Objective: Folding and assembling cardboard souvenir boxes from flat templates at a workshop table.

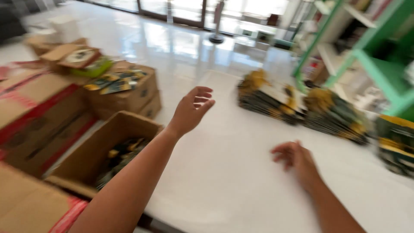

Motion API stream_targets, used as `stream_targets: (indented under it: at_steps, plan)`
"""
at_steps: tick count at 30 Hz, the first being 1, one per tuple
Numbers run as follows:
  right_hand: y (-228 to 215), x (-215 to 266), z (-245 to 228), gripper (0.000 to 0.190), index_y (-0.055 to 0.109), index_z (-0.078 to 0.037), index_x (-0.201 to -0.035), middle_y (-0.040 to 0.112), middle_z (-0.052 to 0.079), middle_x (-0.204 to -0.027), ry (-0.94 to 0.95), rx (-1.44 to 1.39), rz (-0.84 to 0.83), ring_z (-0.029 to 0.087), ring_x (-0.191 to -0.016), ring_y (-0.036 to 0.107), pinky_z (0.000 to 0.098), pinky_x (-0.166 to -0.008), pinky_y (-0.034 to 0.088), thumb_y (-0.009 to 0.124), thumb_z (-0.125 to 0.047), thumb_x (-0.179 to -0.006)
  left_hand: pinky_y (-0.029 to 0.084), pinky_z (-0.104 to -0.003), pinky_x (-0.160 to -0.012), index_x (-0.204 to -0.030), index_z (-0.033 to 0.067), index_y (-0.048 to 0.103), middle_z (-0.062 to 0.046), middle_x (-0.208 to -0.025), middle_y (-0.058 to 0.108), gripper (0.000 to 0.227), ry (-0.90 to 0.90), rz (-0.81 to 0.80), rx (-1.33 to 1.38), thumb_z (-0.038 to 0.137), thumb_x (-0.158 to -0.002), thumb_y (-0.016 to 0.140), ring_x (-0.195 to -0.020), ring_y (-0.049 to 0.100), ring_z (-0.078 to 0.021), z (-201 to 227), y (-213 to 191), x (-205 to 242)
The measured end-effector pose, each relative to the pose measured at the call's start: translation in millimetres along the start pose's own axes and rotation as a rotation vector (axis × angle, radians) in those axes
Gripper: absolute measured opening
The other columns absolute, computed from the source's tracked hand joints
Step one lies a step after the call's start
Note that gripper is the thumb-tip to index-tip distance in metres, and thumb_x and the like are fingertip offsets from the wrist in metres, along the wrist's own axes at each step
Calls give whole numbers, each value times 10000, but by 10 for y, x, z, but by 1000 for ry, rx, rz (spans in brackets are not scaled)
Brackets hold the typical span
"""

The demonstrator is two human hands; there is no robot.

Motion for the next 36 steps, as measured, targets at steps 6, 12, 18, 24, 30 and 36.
stream_targets:
  at_steps: [6,12,18,24,30,36]
  plan:
    - [137,96,-325,718,691,15,-990,779,202,-921,31,-153,34,286,-732,756,299,-450,529,251,-545,-1087,492,-487,-1047,-1261,133,648,-161,-1215,707,344,345,-387,-253,228,-931,662,-1218,631,-368,513,1830,246]
    - [-248,177,-548,531,615,-97,-659,567,65,-485,-109,72,427,185,-440,571,252,-388,400,524,-397,-1087,226,-558,-1229,-1494,232,468,-155,-1572,395,560,297,-734,-782,493,-999,493,-1505,315,-364,428,2532,632]
    - [-1541,552,-1391,318,550,-131,-738,510,13,-572,-668,463,1084,155,-576,507,269,-609,383,633,-148,-1045,218,-512,-1249,-1460,264,515,-99,-1575,424,501,255,-743,-793,454,-996,514,-1511,337,-301,397,2494,590]
    - [-2801,360,-1232,186,597,-138,-794,608,0,-667,-298,987,1278,211,-645,635,340,-610,527,735,-154,-919,205,-507,-1259,-1444,252,544,-99,-1565,438,493,201,-754,-767,417,-979,547,-1518,335,-292,467,2469,559]
    - [-3081,214,-608,726,615,-54,-1250,708,188,-1150,397,1271,840,358,-1097,682,545,-859,580,737,-642,-843,190,-498,-1269,-1440,271,535,-74,-1569,424,489,173,-761,-773,424,-977,554,-1528,312,-273,448,2476,546]
    - [-3227,134,-534,683,562,-24,-1392,712,237,-1081,464,1258,751,380,-920,727,508,-664,613,603,-549,-958,176,-500,-1274,-1438,249,543,-83,-1575,418,488,152,-767,-732,403,-975,566,-1533,302,-279,492,2457,546]
Point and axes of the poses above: each hand's wrist, its own x-axis away from the middle knuckle, its own y-axis out of the palm, z = x × y, the point moved 8 cm from there along -x, towards the middle knuckle
